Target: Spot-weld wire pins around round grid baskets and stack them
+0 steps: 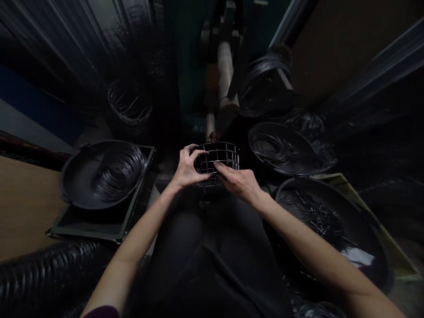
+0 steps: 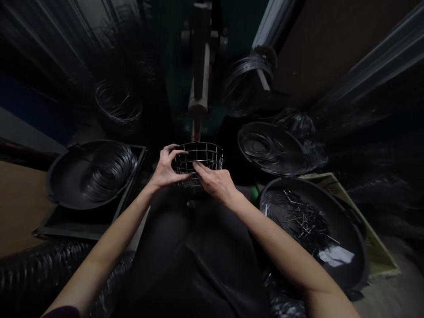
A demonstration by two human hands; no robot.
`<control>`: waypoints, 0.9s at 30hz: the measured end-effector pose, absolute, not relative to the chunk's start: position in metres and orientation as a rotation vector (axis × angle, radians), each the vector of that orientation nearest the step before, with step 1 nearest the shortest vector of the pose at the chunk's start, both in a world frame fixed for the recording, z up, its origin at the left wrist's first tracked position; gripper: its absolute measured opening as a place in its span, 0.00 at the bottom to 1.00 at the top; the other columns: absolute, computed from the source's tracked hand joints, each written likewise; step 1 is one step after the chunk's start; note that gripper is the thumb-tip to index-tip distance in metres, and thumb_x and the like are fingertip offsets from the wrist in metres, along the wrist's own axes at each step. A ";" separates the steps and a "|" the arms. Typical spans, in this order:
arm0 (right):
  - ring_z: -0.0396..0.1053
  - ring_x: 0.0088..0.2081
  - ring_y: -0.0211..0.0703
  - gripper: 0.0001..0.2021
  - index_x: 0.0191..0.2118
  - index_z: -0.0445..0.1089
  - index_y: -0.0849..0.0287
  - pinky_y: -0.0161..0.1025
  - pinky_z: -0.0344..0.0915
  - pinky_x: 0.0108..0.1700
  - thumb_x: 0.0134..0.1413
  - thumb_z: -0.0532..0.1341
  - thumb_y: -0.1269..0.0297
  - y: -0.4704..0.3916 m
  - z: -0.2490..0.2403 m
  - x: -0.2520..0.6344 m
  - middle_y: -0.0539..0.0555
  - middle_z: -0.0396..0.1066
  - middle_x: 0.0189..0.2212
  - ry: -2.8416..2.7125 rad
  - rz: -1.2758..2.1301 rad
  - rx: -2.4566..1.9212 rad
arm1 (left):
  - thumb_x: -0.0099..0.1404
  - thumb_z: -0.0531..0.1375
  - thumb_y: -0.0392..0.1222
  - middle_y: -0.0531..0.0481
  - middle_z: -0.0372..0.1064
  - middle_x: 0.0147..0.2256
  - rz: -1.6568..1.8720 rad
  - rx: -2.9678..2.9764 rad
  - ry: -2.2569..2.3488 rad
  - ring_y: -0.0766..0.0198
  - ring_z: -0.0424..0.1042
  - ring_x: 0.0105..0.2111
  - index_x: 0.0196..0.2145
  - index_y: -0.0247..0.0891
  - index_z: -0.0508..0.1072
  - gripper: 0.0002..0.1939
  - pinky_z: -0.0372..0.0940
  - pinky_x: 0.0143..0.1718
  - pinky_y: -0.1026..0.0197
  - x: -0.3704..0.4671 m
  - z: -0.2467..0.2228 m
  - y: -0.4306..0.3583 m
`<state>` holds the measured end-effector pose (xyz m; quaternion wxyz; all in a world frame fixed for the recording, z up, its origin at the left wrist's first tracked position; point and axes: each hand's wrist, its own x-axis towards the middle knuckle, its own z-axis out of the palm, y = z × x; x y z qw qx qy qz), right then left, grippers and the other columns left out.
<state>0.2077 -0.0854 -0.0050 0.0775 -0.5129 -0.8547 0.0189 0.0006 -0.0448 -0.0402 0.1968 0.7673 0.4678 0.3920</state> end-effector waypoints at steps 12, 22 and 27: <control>0.78 0.34 0.40 0.18 0.57 0.71 0.51 0.34 0.68 0.29 0.66 0.53 0.65 -0.065 0.002 0.216 0.51 0.73 0.53 -2.592 -0.204 -1.388 | 0.45 0.73 0.42 0.42 0.55 0.57 1.117 2.161 1.276 0.44 0.58 0.59 0.49 0.44 0.71 0.33 0.58 0.61 0.40 0.003 -0.036 -0.022; 0.78 0.36 0.39 0.17 0.57 0.71 0.52 0.32 0.67 0.28 0.67 0.54 0.64 -0.052 0.007 0.216 0.51 0.75 0.51 -2.594 -0.310 -1.307 | 0.44 0.74 0.44 0.43 0.57 0.55 0.977 2.124 1.298 0.45 0.59 0.58 0.50 0.44 0.71 0.34 0.58 0.62 0.43 0.000 -0.022 -0.009; 0.77 0.40 0.40 0.17 0.57 0.71 0.51 0.32 0.66 0.31 0.67 0.55 0.61 -0.058 0.005 0.215 0.51 0.77 0.48 -2.479 -0.192 -1.405 | 0.43 0.74 0.46 0.45 0.60 0.52 0.921 2.101 1.325 0.48 0.62 0.55 0.49 0.43 0.71 0.34 0.59 0.61 0.44 0.000 -0.017 -0.008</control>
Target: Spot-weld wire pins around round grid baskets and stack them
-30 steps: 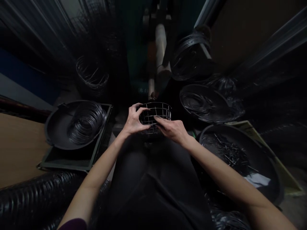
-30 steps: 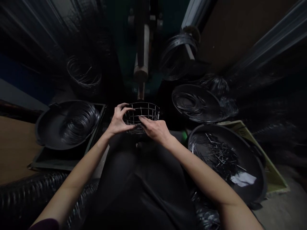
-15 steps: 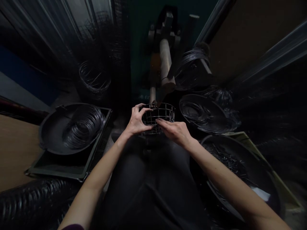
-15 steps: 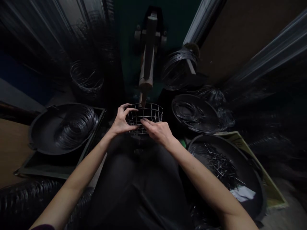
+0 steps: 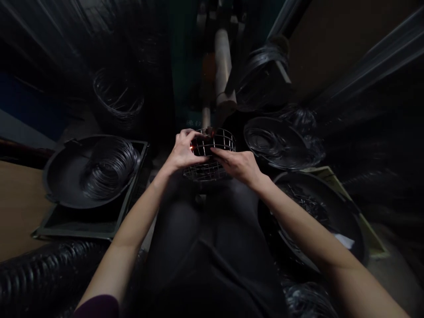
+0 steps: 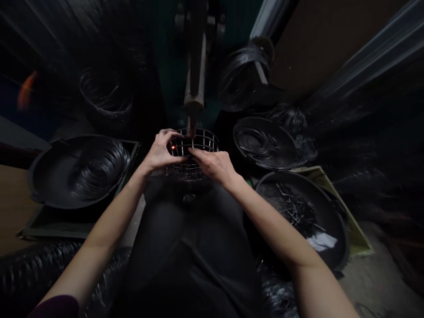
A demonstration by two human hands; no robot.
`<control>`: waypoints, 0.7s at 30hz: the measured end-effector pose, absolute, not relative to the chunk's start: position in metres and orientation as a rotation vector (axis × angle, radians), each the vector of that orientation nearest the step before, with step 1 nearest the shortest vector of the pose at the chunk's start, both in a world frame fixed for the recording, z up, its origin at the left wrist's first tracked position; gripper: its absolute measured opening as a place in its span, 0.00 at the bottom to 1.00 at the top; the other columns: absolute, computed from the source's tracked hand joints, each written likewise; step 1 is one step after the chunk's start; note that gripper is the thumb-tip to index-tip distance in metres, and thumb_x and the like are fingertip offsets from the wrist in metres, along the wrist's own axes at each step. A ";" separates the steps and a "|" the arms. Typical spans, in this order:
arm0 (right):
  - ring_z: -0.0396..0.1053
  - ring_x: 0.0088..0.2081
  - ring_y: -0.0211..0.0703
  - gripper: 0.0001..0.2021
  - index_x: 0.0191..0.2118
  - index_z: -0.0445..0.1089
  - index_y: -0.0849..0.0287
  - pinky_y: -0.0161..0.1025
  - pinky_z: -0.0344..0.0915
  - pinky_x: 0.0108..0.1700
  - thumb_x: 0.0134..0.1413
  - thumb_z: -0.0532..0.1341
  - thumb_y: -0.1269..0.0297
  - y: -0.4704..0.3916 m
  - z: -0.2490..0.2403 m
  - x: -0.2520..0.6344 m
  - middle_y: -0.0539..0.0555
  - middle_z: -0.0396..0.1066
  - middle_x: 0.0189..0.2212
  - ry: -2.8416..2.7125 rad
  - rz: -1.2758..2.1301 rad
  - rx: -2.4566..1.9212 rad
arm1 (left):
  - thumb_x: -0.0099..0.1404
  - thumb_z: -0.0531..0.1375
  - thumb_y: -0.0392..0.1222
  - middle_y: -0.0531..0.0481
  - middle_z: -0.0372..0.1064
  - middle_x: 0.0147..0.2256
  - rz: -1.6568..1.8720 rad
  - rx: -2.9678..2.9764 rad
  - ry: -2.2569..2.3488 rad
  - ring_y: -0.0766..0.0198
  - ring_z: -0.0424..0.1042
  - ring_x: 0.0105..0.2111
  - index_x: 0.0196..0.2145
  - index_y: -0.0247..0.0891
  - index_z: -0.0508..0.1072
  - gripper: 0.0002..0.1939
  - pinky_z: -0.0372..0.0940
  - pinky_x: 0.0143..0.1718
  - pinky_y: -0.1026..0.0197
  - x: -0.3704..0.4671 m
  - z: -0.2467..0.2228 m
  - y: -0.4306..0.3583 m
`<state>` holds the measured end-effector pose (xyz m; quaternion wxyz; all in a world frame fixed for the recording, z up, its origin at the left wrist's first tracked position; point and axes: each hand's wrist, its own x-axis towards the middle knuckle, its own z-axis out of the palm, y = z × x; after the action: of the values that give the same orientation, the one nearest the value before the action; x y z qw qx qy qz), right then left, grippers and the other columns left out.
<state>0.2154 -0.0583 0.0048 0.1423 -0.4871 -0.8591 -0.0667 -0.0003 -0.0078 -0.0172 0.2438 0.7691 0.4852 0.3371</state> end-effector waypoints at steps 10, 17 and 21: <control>0.69 0.32 0.38 0.08 0.39 0.75 0.56 0.33 0.59 0.29 0.63 0.59 0.62 -0.036 -0.005 0.216 0.54 0.72 0.37 -2.115 -0.129 -1.486 | 0.43 0.75 0.42 0.45 0.62 0.50 0.933 2.047 1.350 0.49 0.63 0.54 0.47 0.42 0.73 0.33 0.60 0.60 0.43 0.002 -0.009 0.020; 0.67 0.34 0.41 0.05 0.37 0.74 0.56 0.36 0.61 0.33 0.59 0.61 0.63 -0.011 -0.006 0.214 0.54 0.69 0.35 -1.986 0.007 -1.495 | 0.44 0.75 0.42 0.42 0.61 0.52 0.886 2.026 1.401 0.48 0.62 0.54 0.49 0.40 0.73 0.33 0.60 0.60 0.44 0.002 -0.004 0.041; 0.67 0.34 0.43 0.06 0.36 0.74 0.57 0.38 0.63 0.34 0.57 0.62 0.61 0.002 0.000 0.206 0.54 0.69 0.34 -1.914 0.044 -1.540 | 0.43 0.76 0.41 0.40 0.63 0.51 0.848 2.040 1.434 0.47 0.65 0.54 0.48 0.38 0.73 0.34 0.61 0.59 0.45 0.005 0.002 0.061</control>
<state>0.2057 0.0017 0.0004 0.3357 -0.5904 -0.7338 0.0167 0.0047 0.0612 0.0025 0.2511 0.7498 0.5268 0.3117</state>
